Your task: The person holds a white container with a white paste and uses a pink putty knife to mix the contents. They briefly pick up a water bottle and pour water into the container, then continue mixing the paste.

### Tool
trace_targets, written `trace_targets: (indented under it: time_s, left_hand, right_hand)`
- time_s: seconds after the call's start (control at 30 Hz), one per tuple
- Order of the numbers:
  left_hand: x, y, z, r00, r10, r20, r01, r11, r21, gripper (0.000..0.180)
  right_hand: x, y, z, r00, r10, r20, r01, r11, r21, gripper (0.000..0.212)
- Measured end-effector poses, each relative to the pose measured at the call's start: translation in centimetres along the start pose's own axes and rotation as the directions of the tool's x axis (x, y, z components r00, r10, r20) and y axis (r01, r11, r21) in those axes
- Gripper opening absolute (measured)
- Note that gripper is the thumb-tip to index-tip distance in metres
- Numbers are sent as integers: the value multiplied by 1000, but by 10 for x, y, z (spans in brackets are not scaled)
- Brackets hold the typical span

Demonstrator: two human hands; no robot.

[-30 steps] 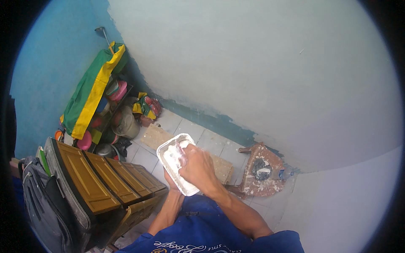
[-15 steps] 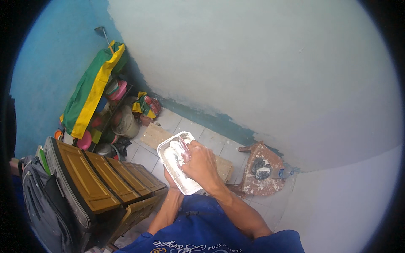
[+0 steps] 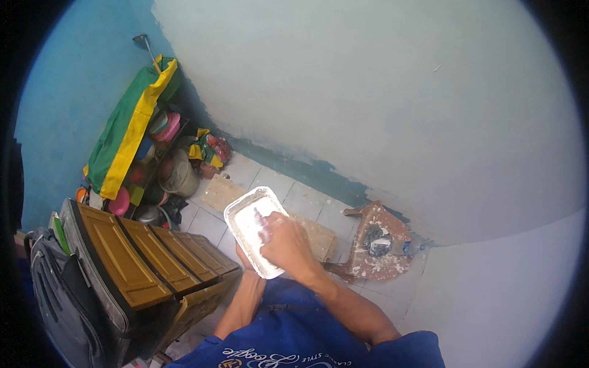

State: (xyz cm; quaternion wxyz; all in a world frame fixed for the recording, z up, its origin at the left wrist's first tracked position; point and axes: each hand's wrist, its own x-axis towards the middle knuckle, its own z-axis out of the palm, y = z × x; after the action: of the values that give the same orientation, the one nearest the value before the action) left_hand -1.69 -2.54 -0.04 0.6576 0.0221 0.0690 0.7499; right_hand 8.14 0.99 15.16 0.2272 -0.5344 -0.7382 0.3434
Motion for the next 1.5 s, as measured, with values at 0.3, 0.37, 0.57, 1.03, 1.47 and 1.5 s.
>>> trace_targets:
  time_s: [0.3,0.37,0.57,1.03,1.47,1.5]
  left_hand:
    - [-1,-3,3,999,25,-40,-20,992,125,65]
    - [-4,-4,15,993,30,-114,-10,984,176,64]
    - [-5,-7,5,997,19,-80,-12,995,95,63]
    - [-5,-6,3,1000,20,-20,-17,993,120,61]
    - [-5,-6,14,995,52,-84,-39,987,155,59]
    - [-5,-6,13,994,56,-93,-41,987,153,59]
  right_hand:
    - [6,11,10,999,27,-18,-27,999,-30,19]
    - [7,7,4,998,9,-59,-9,1000,6,19]
    - [5,2,6,1000,-10,-20,9,1000,-13,19]
    - [1,5,9,998,-69,2,69,997,25,19]
    - [9,3,-4,996,4,-84,-2,1000,20,21]
    - [7,0,-9,996,-8,-89,9,1000,11,20]
